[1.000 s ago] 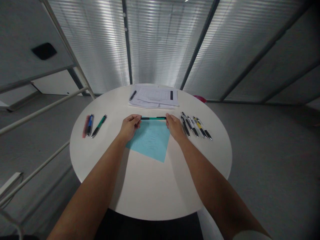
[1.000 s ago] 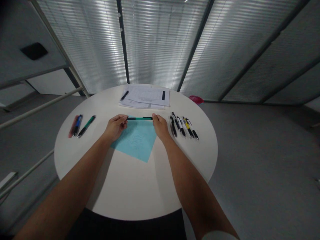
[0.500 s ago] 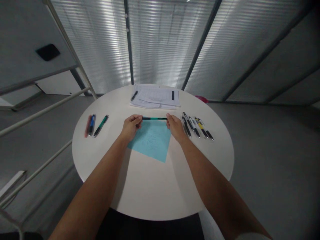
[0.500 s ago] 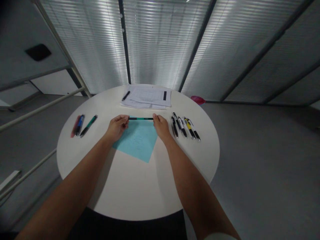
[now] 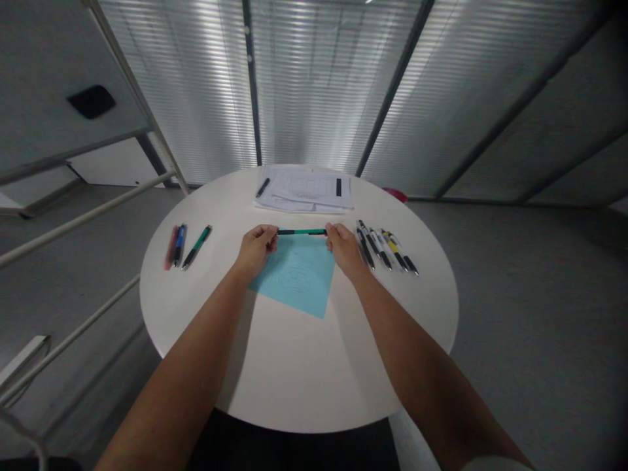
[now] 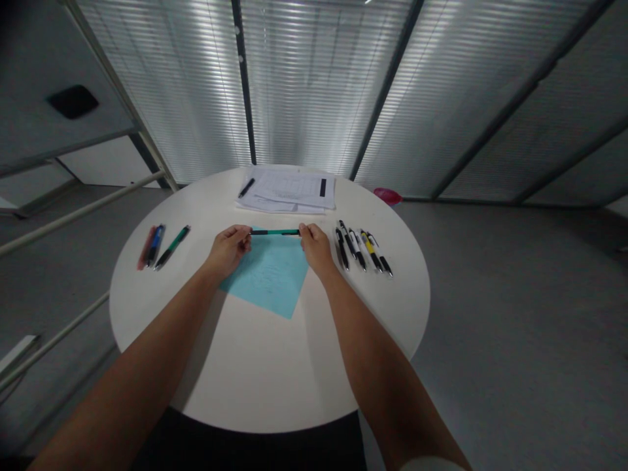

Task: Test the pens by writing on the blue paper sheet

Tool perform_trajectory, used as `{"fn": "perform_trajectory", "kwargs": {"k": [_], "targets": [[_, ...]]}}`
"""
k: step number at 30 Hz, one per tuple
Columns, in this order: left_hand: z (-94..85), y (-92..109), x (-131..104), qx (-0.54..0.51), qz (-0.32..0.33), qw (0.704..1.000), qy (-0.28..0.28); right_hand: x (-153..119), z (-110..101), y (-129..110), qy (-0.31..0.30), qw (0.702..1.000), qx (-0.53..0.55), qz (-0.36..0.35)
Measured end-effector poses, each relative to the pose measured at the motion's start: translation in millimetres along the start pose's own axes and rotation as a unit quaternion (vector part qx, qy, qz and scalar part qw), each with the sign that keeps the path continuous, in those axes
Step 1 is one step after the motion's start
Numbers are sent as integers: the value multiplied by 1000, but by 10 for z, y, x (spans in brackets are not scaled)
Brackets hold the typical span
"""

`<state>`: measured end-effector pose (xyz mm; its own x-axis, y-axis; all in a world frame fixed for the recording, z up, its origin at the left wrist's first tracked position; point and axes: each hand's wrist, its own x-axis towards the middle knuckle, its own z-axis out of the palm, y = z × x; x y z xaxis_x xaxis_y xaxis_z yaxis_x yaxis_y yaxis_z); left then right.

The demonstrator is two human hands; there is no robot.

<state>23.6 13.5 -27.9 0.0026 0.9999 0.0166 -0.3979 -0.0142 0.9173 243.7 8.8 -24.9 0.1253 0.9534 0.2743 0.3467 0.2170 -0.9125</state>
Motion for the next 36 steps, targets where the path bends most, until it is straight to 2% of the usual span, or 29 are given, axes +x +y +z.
{"fn": "perform_trajectory", "kwargs": {"k": [16, 36], "targets": [[-4, 26, -20, -7, 4, 1000, -4, 58, 49, 128, -9, 999, 24, 23], [-16, 14, -15, -13, 3, 1000, -11, 24, 28, 65, -25, 999, 37, 23]]}}
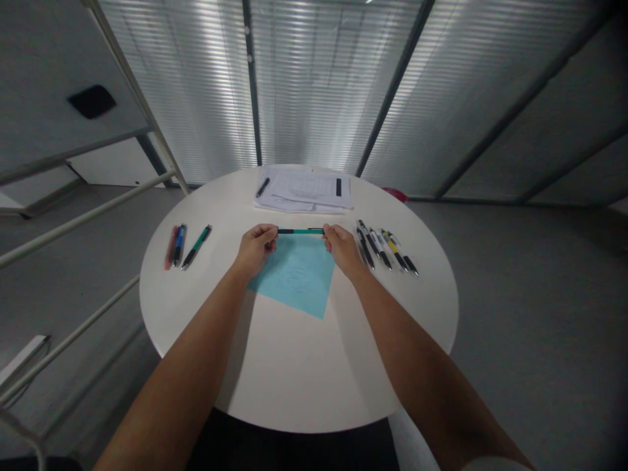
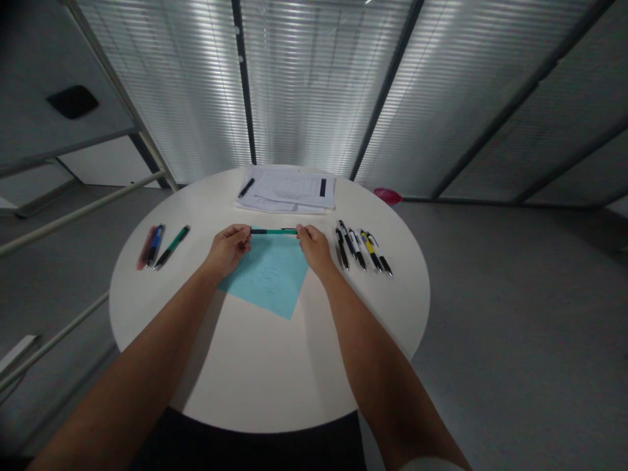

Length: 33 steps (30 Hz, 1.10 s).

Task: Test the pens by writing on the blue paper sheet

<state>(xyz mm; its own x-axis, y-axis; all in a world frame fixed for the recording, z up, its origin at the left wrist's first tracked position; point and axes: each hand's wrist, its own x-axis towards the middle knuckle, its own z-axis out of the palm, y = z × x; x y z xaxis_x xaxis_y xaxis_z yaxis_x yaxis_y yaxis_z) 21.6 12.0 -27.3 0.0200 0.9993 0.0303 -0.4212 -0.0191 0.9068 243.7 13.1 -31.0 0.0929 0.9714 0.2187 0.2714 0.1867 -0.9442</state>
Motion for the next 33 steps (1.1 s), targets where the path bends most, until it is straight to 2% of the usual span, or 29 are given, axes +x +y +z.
{"fn": "perform_trajectory", "kwargs": {"k": [7, 25, 33], "targets": [[11, 7, 3, -3, -4, 1000, 8, -12, -16, -36, 7, 1000, -10, -29], [-2, -2, 11, 19, -8, 1000, 14, -34, -1, -148, 7, 999, 38, -32], [7, -32, 35, 40, 11, 998, 37, -30, 24, -123, -10, 994, 104, 17]]}}
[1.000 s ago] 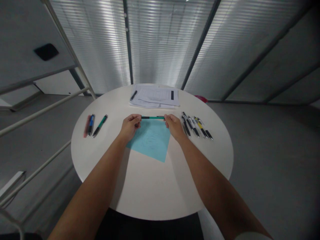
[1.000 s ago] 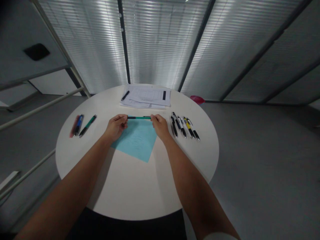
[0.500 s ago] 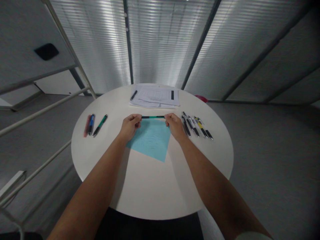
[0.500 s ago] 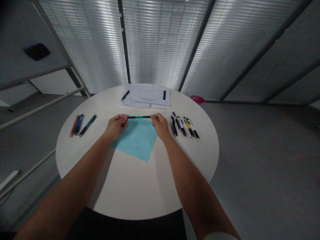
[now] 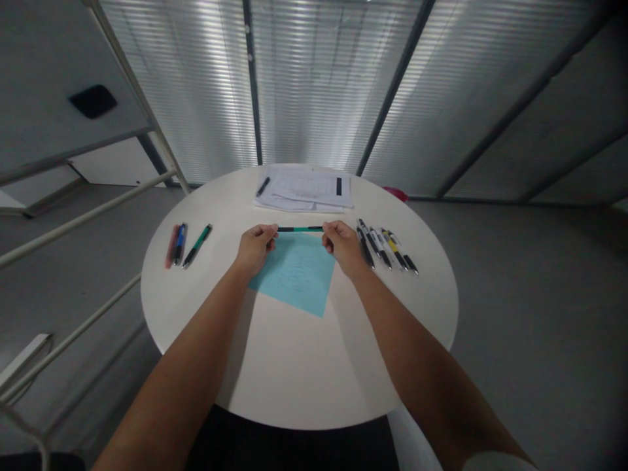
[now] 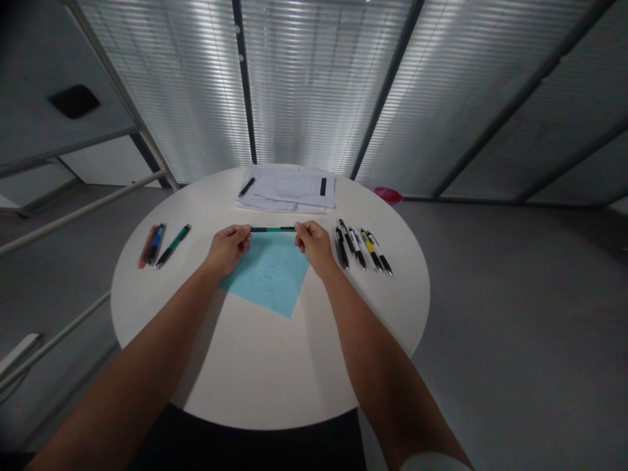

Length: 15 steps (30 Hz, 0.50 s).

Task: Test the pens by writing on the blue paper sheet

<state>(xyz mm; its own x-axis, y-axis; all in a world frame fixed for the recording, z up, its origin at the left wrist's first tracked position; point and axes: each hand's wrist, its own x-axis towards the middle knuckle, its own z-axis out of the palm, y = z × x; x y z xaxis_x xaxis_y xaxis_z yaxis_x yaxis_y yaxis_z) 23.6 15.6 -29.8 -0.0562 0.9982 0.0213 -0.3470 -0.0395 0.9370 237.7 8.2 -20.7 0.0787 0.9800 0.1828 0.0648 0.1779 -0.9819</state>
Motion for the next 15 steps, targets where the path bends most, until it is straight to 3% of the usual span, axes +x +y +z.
{"fn": "perform_trajectory", "kwargs": {"k": [15], "targets": [[-9, -20, 2, 9, -1, 1000, 7, -12, -2, -32, -33, 997, 62, 19]]}}
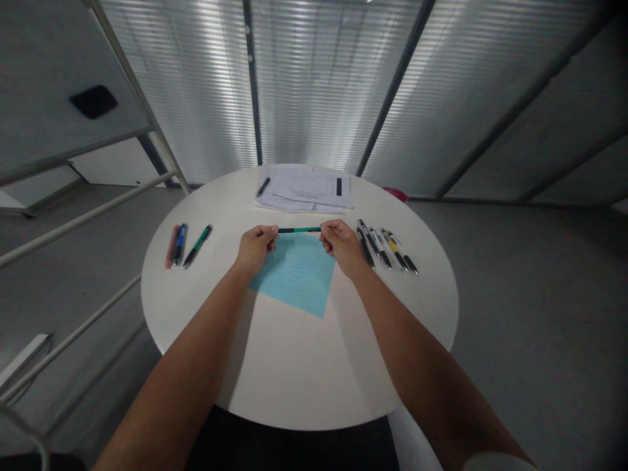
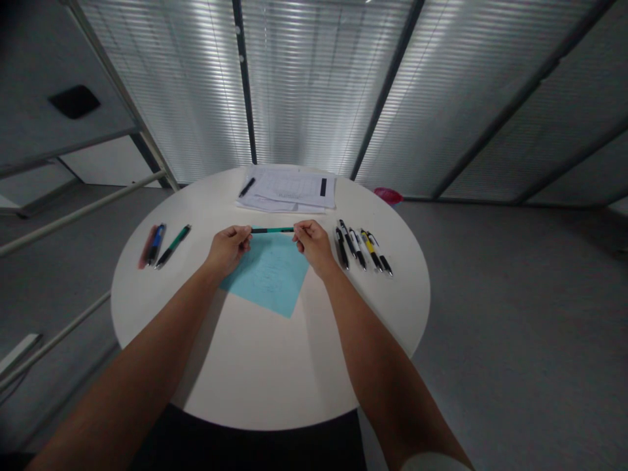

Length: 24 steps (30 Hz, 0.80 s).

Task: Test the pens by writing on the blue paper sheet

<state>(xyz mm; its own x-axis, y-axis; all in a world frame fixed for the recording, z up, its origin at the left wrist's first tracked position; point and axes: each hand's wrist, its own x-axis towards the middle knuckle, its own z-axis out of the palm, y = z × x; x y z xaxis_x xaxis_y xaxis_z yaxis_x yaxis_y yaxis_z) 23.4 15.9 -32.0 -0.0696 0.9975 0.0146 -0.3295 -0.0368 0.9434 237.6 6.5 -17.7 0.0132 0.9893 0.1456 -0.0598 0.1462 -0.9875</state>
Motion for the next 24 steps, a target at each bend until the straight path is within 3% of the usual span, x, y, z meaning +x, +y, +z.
{"fn": "perform_trajectory", "kwargs": {"k": [19, 24], "targets": [[29, 34, -22, -36, -29, 999, 25, 26, 31, 143, -46, 995, -59, -70], [6, 22, -14, -37, -7, 999, -5, 11, 24, 91, -54, 998, -40, -23]]}}
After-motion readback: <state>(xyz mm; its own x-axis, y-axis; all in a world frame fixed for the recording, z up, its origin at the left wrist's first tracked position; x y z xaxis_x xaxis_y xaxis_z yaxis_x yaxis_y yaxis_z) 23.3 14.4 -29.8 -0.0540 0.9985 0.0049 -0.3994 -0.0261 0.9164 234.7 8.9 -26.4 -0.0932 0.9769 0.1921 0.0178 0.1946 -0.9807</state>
